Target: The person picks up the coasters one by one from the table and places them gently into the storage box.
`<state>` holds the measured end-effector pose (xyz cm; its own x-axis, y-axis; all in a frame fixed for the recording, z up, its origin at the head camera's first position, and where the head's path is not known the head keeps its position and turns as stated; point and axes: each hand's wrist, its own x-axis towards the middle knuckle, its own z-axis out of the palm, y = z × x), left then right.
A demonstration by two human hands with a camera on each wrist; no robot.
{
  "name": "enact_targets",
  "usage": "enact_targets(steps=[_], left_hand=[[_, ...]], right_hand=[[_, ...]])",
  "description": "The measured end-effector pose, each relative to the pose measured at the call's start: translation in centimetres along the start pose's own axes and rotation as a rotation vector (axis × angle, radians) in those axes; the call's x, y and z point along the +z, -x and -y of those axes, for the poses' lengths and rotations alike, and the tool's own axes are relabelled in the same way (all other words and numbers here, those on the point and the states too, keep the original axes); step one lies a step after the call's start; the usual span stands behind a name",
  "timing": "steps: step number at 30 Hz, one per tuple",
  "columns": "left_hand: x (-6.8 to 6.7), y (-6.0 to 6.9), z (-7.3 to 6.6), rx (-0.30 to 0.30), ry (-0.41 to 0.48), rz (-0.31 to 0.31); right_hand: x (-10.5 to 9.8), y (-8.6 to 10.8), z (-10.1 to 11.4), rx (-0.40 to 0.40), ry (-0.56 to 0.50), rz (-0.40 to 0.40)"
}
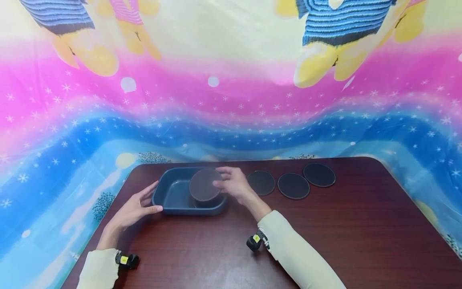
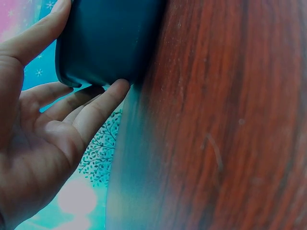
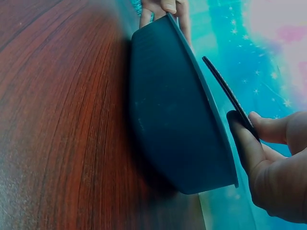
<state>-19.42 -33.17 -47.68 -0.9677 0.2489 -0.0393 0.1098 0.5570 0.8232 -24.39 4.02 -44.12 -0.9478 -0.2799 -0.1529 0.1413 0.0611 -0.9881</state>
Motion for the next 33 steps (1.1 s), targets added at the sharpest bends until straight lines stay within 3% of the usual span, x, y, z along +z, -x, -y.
enact_targets(steps=[10,26,29,33], left_hand=[[0.1,0.0,0.1,-0.001,-0.002,0.000],[0.0,0.0,-0.1,-0.023,-0.008,-0.009],[0.0,0.0,-0.2,-0.026,-0.008,-0.010],[0.1,0.0,-0.2,-0.021,-0.008,-0.008]], right_hand=[[0.4,-0.2,-0.2,0.018,0.028,-0.001],[1.1,-0.8,-0.5,-0.011,0.185,-0.012],[1.3,-0.5,-0.2,-0.037,0.292,-0.003],[1.4,0.2,0.6,-0.130,0.495,-0.010]])
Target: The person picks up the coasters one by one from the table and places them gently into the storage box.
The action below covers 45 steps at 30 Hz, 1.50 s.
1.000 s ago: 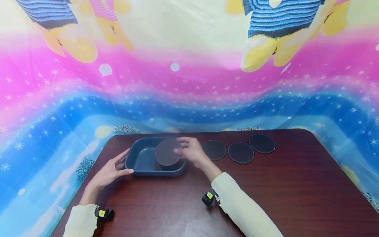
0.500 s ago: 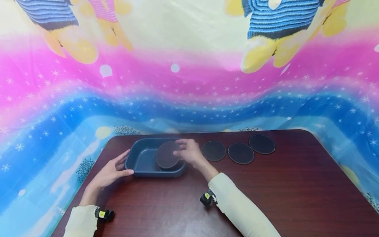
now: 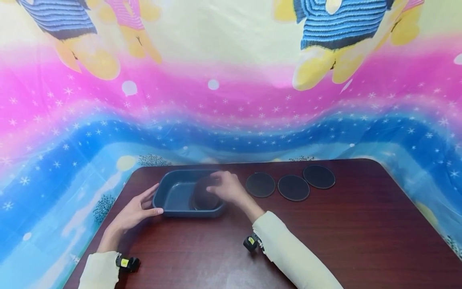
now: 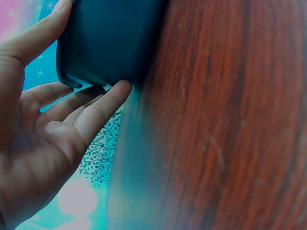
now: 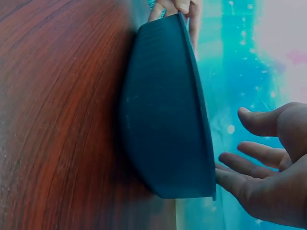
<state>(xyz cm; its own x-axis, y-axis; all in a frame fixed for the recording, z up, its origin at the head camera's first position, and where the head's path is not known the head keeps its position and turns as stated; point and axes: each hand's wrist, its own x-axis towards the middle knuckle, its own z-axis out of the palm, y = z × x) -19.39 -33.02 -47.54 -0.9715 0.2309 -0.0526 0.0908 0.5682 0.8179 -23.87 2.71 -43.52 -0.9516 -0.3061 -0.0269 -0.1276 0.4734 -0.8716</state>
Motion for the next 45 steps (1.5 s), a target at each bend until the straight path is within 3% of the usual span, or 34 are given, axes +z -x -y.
enact_targets(steps=[3,16,30,37,45], left_hand=[[0.1,-0.1,0.0,0.006,0.001,0.000],[0.0,-0.1,0.1,0.007,0.013,0.000],[0.0,0.1,0.1,0.027,0.027,-0.001],[0.0,0.0,0.1,0.013,0.035,0.002],[0.1,0.0,0.1,0.009,0.044,0.002]], right_hand=[[-0.5,0.5,0.2,-0.057,0.050,-0.035],[-2.1,1.9,-1.2,-0.106,-0.108,-0.063],[-4.4,2.3,-2.9,-0.112,-0.204,-0.014],[-6.3,2.2,-4.6,-0.134,-0.158,0.046],[-8.8,2.3,-7.5,-0.105,-0.070,0.068]])
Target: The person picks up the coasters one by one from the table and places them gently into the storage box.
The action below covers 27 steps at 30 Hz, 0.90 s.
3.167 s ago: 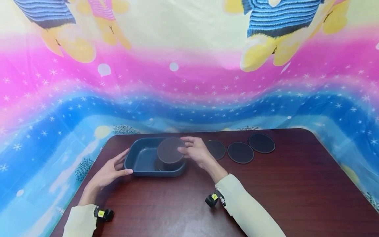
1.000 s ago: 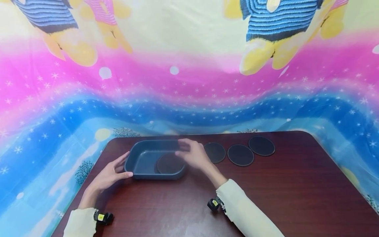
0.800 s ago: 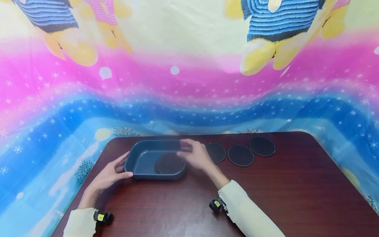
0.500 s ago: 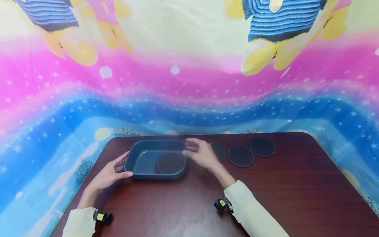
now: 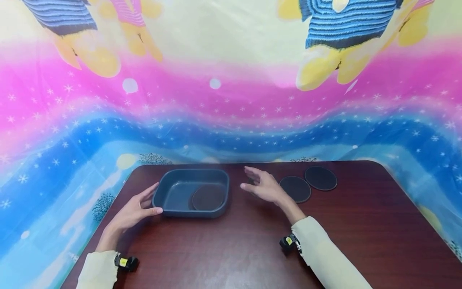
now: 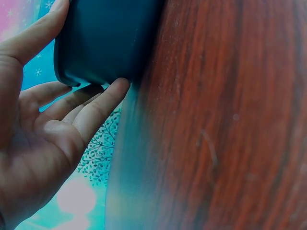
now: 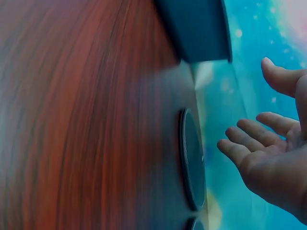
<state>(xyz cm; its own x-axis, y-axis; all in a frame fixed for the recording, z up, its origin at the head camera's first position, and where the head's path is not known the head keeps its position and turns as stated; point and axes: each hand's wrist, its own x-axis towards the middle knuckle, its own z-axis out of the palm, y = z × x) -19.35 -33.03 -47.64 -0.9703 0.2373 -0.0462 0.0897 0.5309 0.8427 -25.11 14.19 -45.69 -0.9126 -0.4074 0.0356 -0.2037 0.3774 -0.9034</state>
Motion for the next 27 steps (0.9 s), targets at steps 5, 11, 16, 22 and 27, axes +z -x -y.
enact_targets(steps=[5,11,16,22,27], left_hand=[[0.0,-0.1,0.0,0.013,-0.001,0.000],[0.0,0.0,0.1,0.023,0.006,0.002],[0.0,0.0,0.2,0.021,0.008,0.001],[0.1,-0.1,0.2,0.025,-0.007,0.000],[0.0,-0.1,0.2,0.026,-0.014,-0.003]], right_hand=[[-1.9,0.2,-1.9,-0.010,0.034,0.003],[-3.5,0.0,-3.6,-0.006,0.162,-0.060],[-4.3,-0.4,-4.8,0.001,0.228,-0.094],[-5.4,-1.1,-6.2,-0.011,0.236,-0.087],[-6.0,-1.6,-6.8,0.009,0.311,-0.067]])
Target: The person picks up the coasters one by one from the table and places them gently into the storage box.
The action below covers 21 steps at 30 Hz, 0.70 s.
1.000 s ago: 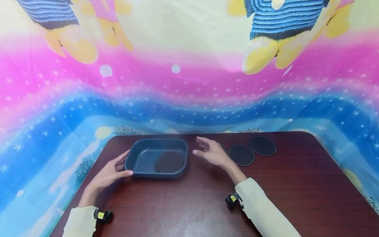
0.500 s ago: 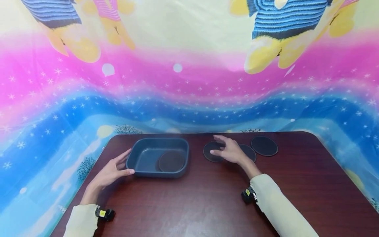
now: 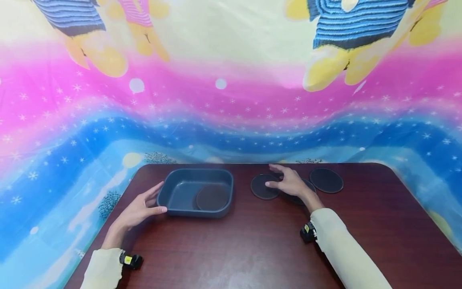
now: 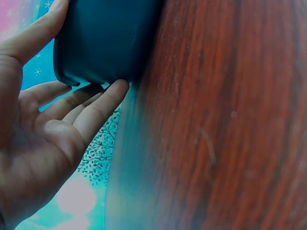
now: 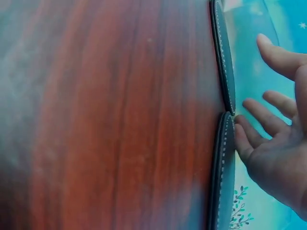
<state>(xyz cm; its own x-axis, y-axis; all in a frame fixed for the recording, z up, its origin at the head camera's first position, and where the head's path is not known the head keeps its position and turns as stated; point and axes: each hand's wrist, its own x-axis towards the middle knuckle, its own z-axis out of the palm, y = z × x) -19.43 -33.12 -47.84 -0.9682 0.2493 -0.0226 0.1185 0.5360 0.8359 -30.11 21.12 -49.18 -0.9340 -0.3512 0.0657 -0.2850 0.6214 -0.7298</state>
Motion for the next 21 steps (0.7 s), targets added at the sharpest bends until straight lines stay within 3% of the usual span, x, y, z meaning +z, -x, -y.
enact_targets(steps=[6,9,15,21], left_hand=[[0.0,0.0,0.0,-0.009,-0.003,-0.004],[0.0,0.0,0.0,-0.011,-0.006,-0.006],[0.1,0.0,0.2,-0.013,0.002,0.001],[0.0,0.0,0.0,-0.017,-0.003,-0.004]], right_hand=[[0.2,0.1,0.5,-0.009,0.163,0.080],[0.4,0.1,0.9,-0.021,0.198,0.084],[0.9,0.3,1.3,-0.046,0.157,0.015],[0.5,0.9,2.4,-0.009,0.149,-0.093]])
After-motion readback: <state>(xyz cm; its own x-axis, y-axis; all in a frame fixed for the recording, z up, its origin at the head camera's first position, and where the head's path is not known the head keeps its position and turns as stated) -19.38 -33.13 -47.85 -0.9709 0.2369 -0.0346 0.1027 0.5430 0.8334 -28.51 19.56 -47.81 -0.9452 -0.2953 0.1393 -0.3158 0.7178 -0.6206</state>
